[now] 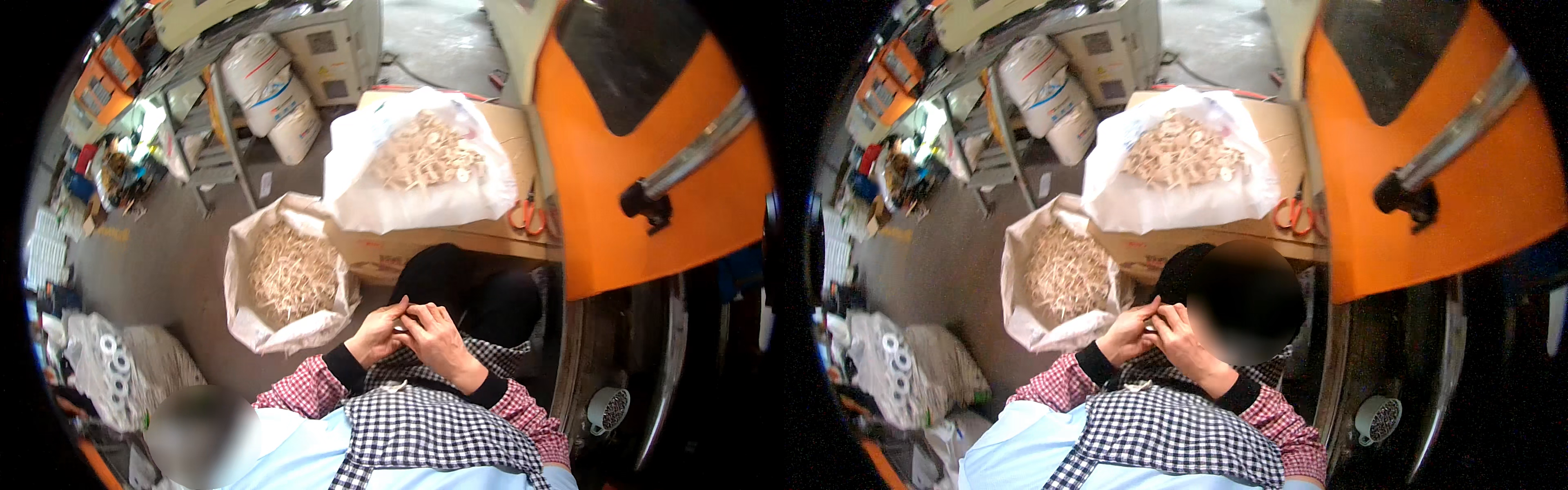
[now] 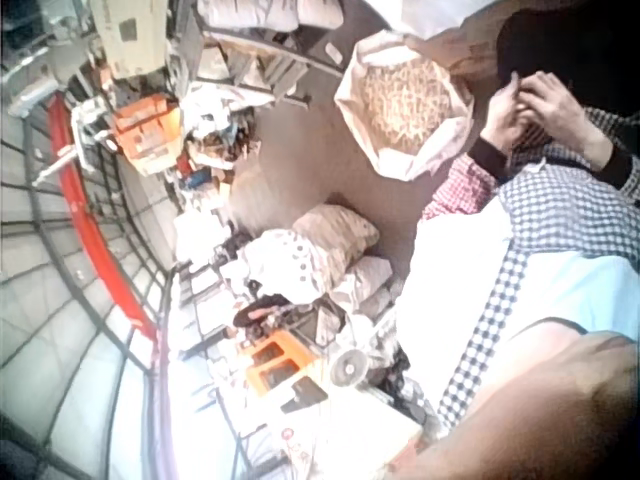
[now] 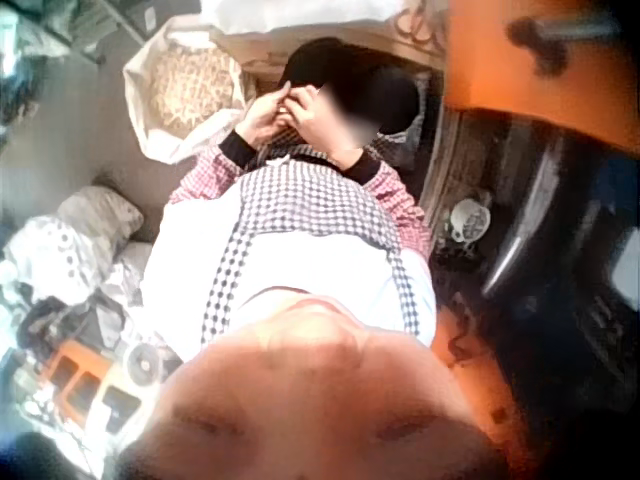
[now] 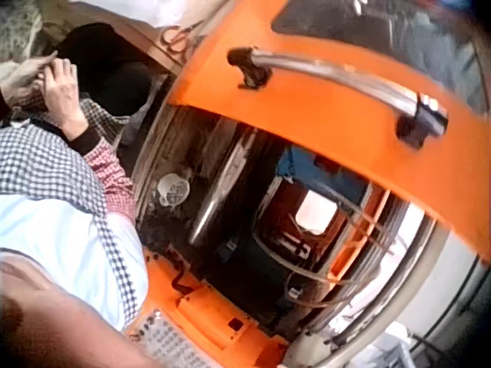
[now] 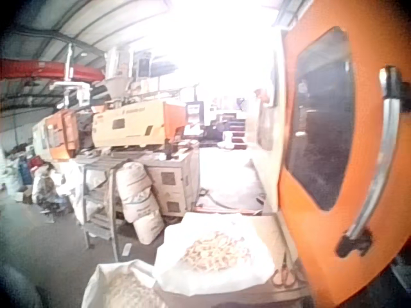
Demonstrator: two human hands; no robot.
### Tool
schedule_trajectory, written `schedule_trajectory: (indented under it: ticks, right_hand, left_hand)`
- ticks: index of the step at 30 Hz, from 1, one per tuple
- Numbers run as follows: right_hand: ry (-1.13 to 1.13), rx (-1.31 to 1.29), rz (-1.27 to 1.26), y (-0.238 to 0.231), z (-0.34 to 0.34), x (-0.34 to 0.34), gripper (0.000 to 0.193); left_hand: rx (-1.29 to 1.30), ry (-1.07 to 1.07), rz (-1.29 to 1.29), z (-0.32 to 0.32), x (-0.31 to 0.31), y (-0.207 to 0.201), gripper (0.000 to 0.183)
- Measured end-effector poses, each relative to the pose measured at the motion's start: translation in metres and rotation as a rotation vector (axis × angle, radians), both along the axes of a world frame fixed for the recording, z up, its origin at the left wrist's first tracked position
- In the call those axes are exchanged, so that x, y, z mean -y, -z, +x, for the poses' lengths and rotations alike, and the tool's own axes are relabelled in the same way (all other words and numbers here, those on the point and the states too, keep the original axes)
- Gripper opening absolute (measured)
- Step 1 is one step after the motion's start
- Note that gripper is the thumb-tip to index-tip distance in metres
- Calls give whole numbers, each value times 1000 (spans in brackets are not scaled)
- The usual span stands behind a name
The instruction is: The person repeatedly opens an injection molding machine, removes a plastic component, and manually assembles small white plastic pieces by hand. They place the assembled parts into a bag and continue the cycle of opening the machine, retrieving parts, and assembling them.
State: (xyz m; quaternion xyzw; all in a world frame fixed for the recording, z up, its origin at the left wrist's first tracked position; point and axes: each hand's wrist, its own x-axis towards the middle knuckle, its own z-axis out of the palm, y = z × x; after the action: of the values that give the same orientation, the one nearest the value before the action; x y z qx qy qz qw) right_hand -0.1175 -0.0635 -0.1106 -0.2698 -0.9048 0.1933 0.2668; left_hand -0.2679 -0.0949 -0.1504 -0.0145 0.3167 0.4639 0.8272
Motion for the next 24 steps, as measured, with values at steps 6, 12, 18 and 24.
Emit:
schedule_trajectory:
  ticks: [6, 12, 18, 24]
  right_hand:
    - [-55, 12, -2, 12, 3, 8, 24]
    - [22, 54, -204, 24, 26, 9, 13]
    - [6, 106, -184, 25, 28, 15, 14]
    - [-11, 76, -136, 23, 29, 10, 19]
  left_hand:
    - [-357, -250, -95, -77, 60, 53, 28]
    - [-246, -518, -377, -126, 120, 125, 36]
    - [-1024, -277, -220, -177, 171, 209, 19]
    - [-2071, 77, -321, -285, 180, 227, 70]
